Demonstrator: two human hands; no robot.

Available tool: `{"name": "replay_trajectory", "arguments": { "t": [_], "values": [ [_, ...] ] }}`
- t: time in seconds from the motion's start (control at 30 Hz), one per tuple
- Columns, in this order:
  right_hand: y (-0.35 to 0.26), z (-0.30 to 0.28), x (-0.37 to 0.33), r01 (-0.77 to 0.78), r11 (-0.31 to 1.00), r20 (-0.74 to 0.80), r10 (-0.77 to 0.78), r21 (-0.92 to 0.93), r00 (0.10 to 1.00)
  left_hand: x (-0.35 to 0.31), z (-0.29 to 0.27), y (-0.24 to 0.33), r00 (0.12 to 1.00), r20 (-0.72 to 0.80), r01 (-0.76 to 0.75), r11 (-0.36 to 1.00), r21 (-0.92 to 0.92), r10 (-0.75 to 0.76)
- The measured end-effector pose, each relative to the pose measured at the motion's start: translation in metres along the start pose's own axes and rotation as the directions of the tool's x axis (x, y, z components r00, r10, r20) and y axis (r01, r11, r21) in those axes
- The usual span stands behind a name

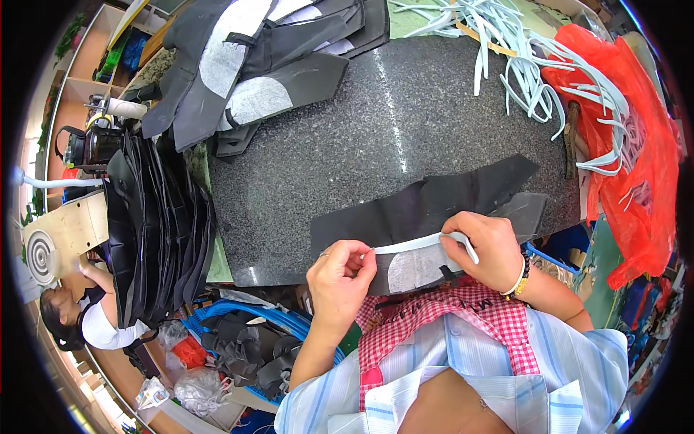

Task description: The person applies white reinforcement strips to the edges of black shoe components by hand, pressing them down firmly along the perimeter.

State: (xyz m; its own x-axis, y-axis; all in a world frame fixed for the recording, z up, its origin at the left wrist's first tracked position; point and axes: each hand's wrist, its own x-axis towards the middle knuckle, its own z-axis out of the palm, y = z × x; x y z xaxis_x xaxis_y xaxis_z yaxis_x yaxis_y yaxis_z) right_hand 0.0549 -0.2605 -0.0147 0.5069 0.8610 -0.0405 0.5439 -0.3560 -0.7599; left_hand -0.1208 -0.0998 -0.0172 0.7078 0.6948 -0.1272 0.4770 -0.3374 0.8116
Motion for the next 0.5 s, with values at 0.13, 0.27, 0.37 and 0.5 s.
{"name": "replay_trajectory", "arguments": {
  "t": [0.13, 0.27, 0.37, 0.5],
  "values": [
    [-0.002, 0.000, 0.003, 0.017, 0.995, 0.032, -0.014, -0.093, 0.999, -0.013, 0.013, 0.020, 0.746, 0.009, -0.570, 0.631, 0.526, 0.666],
    [0.002, -0.014, 0.000, -0.038, 0.999, 0.048, 0.037, 0.030, 0.998, -0.019, 0.054, 0.034, 0.751, 0.310, -0.655, 0.598, 0.461, 0.583],
    [0.014, -0.036, -0.019, -0.072, 0.996, -0.160, 0.080, 0.061, 0.984, -0.020, 0.053, 0.030, 0.645, 0.420, -0.722, 0.330, 0.608, 0.638],
    [0.016, -0.042, -0.021, -0.111, 0.994, -0.210, 0.110, 0.005, 0.971, -0.019, 0.055, 0.031, 0.645, 0.403, -0.716, 0.328, 0.616, 0.649]
  ]
}}
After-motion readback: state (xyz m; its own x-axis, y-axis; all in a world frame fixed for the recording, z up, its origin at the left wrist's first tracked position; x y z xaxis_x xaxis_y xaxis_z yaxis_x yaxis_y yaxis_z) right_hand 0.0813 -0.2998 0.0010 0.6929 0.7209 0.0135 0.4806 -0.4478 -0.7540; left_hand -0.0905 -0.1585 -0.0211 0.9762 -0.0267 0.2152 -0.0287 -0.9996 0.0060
